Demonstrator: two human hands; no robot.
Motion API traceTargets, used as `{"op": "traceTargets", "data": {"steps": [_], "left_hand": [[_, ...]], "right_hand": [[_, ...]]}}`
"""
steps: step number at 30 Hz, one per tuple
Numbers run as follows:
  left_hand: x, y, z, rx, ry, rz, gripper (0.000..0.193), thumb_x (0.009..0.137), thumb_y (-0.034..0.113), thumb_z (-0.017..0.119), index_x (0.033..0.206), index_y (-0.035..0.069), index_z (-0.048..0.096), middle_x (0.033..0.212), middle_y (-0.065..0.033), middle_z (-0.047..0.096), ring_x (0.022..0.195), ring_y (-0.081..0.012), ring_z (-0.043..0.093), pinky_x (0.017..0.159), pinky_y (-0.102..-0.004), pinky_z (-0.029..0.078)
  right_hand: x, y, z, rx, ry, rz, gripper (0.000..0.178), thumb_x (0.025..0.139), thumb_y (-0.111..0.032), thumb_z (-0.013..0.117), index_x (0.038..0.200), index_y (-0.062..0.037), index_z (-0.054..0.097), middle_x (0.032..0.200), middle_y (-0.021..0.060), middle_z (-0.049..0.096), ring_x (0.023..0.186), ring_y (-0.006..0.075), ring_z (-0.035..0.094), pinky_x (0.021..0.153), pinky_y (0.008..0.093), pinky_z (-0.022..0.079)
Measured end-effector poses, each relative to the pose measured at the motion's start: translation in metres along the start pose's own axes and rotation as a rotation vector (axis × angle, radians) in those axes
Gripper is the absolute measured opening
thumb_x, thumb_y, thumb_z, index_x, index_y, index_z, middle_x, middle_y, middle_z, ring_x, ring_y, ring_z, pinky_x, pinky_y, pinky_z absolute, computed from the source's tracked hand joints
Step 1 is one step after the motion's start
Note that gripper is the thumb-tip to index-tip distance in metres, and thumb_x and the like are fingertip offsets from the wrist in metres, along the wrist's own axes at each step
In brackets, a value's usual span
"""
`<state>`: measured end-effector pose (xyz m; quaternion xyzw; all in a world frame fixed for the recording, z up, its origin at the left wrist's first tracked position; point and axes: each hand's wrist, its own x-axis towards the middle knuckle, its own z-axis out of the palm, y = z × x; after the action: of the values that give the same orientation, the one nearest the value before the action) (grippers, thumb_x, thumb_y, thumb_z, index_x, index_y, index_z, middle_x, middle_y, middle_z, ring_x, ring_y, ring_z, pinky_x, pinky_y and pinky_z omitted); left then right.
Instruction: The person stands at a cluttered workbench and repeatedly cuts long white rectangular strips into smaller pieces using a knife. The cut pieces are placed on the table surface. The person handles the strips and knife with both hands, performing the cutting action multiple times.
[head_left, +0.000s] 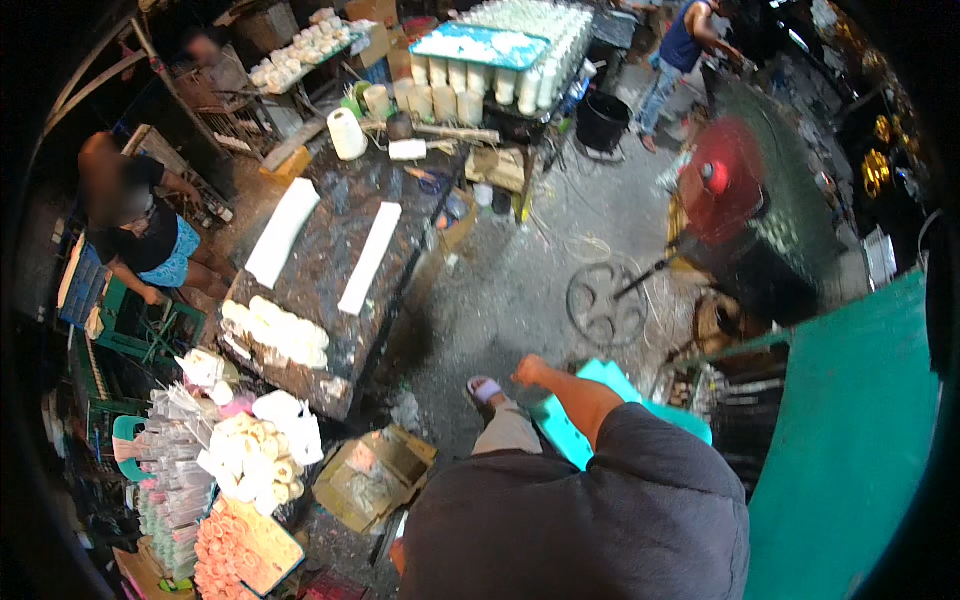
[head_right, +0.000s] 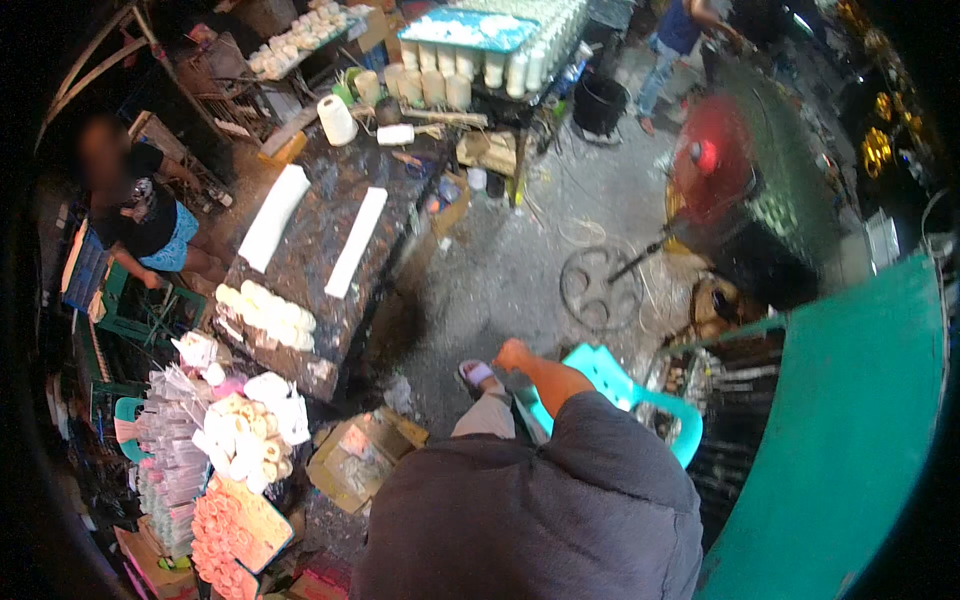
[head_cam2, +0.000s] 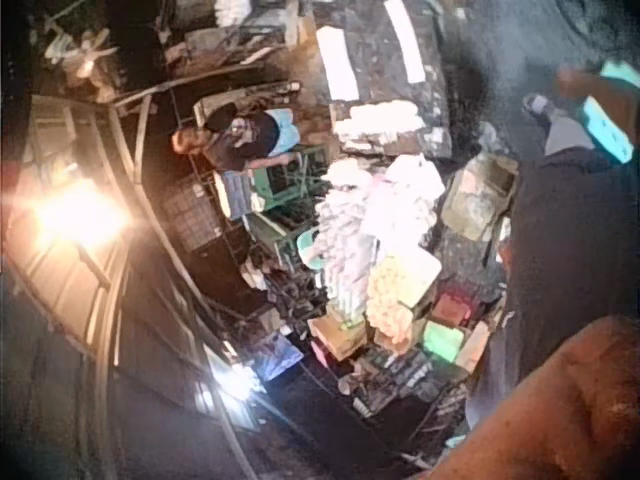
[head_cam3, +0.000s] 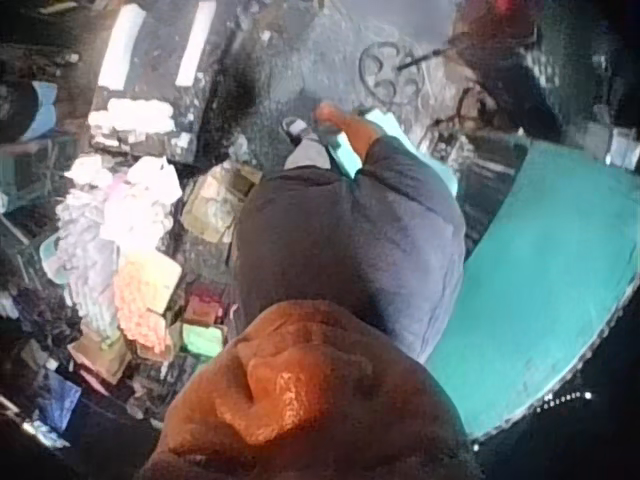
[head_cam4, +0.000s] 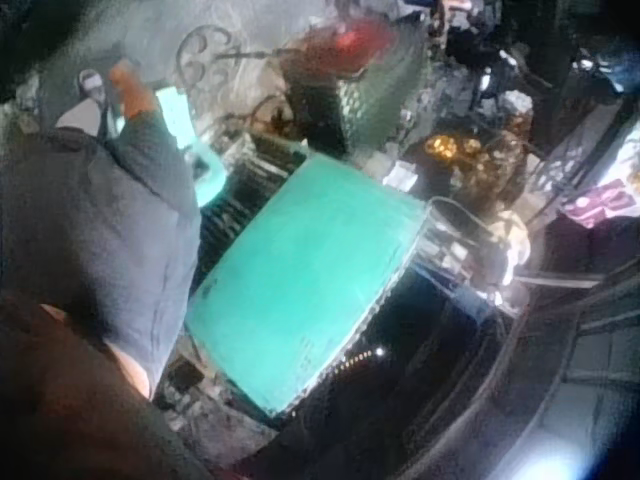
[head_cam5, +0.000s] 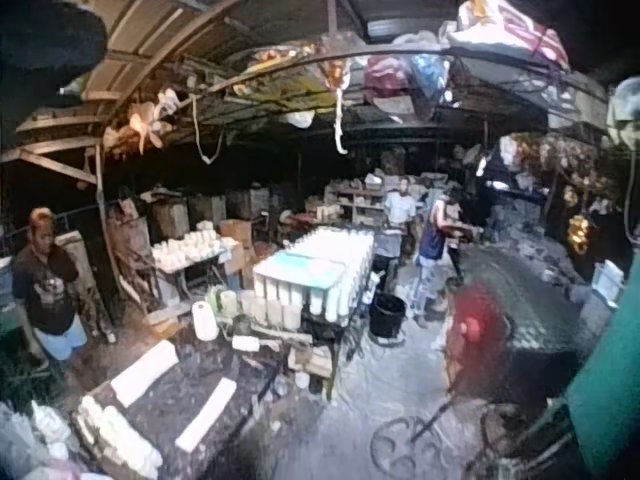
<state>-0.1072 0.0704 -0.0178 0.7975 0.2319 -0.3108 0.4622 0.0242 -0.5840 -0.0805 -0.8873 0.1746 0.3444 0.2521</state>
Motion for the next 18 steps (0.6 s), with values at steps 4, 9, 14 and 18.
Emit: {"op": "traceTargets", "data": {"steps": [4,9,14,18], "left_hand": [[-0.008,-0.068,-0.024,0.04,-0.069,-0.065,0.018,0.097,0.024,0.063,0.101,0.007,0.066,0.081,-0.0071,0.061,0.067,-0.0217,0.061,0.052,-0.0373,0.049],[-0.009,-0.103,-0.04,-0.143,-0.097,-0.33,0.013,0.097,0.019,0.062,0.099,0.007,0.065,0.077,-0.0075,0.058,0.064,-0.023,0.059,0.051,-0.0393,0.047],[0.016,-0.119,-0.025,-0.254,-0.019,-0.435,0.009,0.096,0.016,0.064,0.1,0.008,0.065,0.073,-0.007,0.057,0.062,-0.0221,0.057,0.049,-0.0399,0.046],[0.021,-0.123,-0.002,-0.571,0.045,-0.225,0.02,0.092,0.019,0.074,0.103,0.004,0.066,0.077,-0.0049,0.063,0.057,-0.0164,0.059,0.047,-0.0303,0.046]], "right_hand": [[-0.077,-0.031,0.061,-0.025,0.301,0.08,0.023,0.078,-0.026,0.069,0.088,-0.0072,0.077,0.092,0.0187,0.075,0.091,0.0351,0.073,0.082,0.0467,0.059],[-0.158,-0.07,0.103,0.137,0.45,0.152,0.024,0.073,-0.018,0.062,0.085,-0.0008,0.074,0.093,0.0238,0.073,0.094,0.0424,0.07,0.084,0.0502,0.057],[-0.158,-0.068,0.16,-0.007,0.332,0.151,0.022,0.07,-0.021,0.062,0.073,-0.0025,0.073,0.08,0.0237,0.072,0.077,0.04,0.072,0.073,0.05,0.058],[-0.148,-0.063,0.195,-0.125,-0.015,-0.041,0.057,0.071,-0.02,0.066,0.123,0.0035,0.066,0.105,0.0301,0.071,0.093,0.0466,0.07,0.079,0.0511,0.058]]}}
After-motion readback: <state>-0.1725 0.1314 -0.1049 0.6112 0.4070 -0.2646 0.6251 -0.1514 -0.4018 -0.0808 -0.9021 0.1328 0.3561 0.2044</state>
